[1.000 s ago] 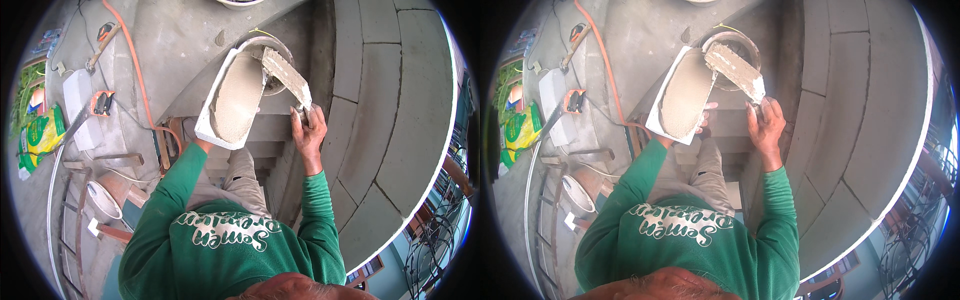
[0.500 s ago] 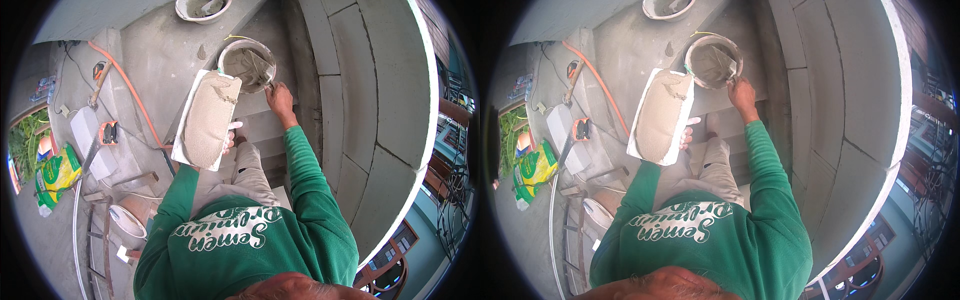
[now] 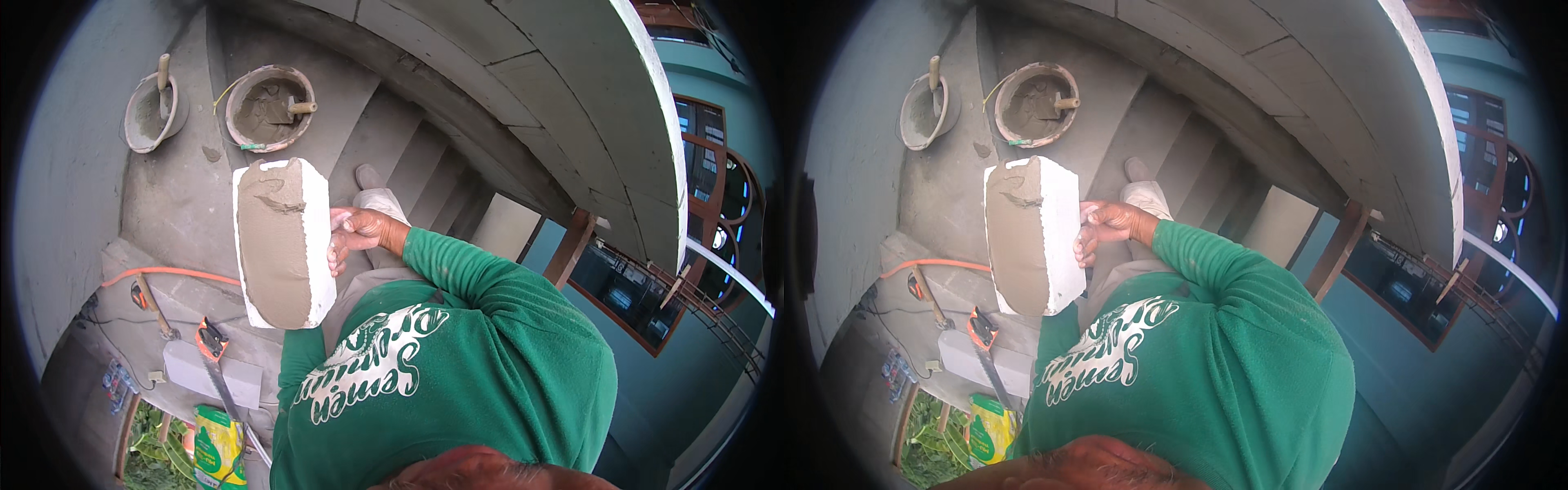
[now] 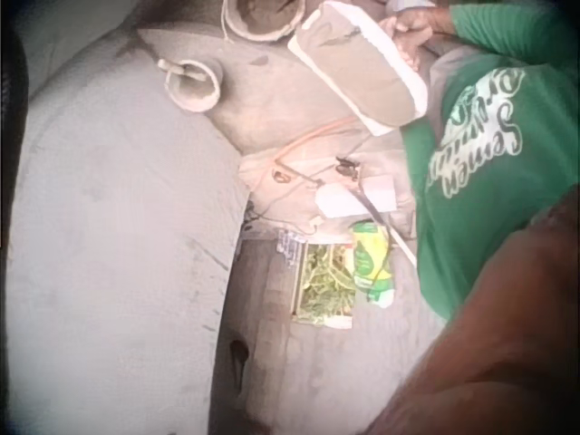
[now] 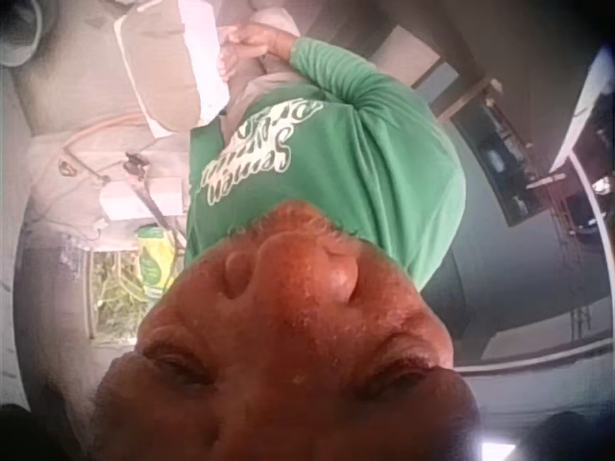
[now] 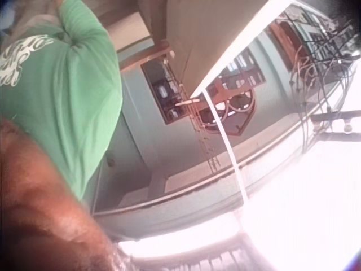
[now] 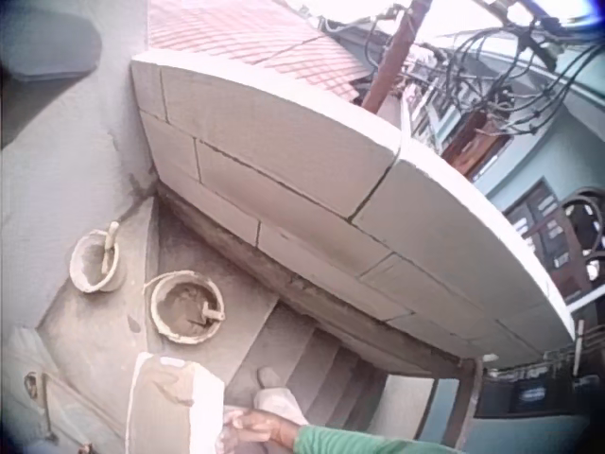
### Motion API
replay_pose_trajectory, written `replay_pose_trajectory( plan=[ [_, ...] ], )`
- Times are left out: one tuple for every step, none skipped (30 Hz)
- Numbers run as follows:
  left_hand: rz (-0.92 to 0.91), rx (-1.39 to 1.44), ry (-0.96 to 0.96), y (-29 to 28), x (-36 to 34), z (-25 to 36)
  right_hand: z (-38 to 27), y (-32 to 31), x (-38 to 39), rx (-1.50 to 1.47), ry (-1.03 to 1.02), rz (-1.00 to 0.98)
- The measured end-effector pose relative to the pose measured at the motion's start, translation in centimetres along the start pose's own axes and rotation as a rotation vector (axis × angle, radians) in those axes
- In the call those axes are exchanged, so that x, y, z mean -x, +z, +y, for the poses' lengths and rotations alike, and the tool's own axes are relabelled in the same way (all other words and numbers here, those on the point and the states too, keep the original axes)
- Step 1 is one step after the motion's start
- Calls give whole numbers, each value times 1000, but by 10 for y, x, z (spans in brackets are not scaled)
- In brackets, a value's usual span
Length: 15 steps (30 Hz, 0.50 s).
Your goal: The person applies plaster to a curved wall using a trowel and hawk. They repeatedly scoop plaster from a bucket, spread it onto the wall, and smooth the surface. The person also places a white tile onto the plastered area and adjusts its position.
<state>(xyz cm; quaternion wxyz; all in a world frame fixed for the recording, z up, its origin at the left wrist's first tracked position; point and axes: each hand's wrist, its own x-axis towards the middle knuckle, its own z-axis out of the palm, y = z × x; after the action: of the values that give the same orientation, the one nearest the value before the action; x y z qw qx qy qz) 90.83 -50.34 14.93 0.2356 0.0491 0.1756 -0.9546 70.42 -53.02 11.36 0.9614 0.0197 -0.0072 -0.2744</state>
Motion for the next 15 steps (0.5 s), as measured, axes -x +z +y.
replay_pose_trajectory(
  plan=[
    [31,-20,-36,1,-1,-1,4,1,4,8,-28,12],
    [62,-40,-62,2,2,-1,10,0,8,9,-47,25],
    [86,-61,-92,2,1,-2,17,-5,9,18,-98,30],
    [106,-89,-120,1,-3,-2,23,-14,11,31,-143,35],
    [130,-110,-143,3,-3,-2,25,-11,14,37,-187,36],
    [152,-133,-171,3,-8,-2,26,-8,24,51,-194,52],
    [172,-161,-202,4,-15,-1,24,-8,31,52,-235,33],
    [191,-186,-230,2,-23,-2,23,-10,37,55,-273,13],
    [206,-214,-256,2,-31,-4,22,-14,44,59,-310,-7],
    [220,-242,-290,1,-40,-5,19,-22,51,76,-343,-35],
    [234,-269,-316,-1,-50,-8,13,-32,63,92,-368,-63],
    [247,-292,-340,-2,-60,-13,9,-41,76,110,-393,-91],
    [262,-313,-365,-5,-71,-17,8,-50,89,120,-437,-93],
    [270,-330,-384,-8,-80,-23,7,-57,103,133,-474,-92],
    [279,-348,-403,-11,-90,-29,7,-64,118,147,-512,-91]
  ],
)
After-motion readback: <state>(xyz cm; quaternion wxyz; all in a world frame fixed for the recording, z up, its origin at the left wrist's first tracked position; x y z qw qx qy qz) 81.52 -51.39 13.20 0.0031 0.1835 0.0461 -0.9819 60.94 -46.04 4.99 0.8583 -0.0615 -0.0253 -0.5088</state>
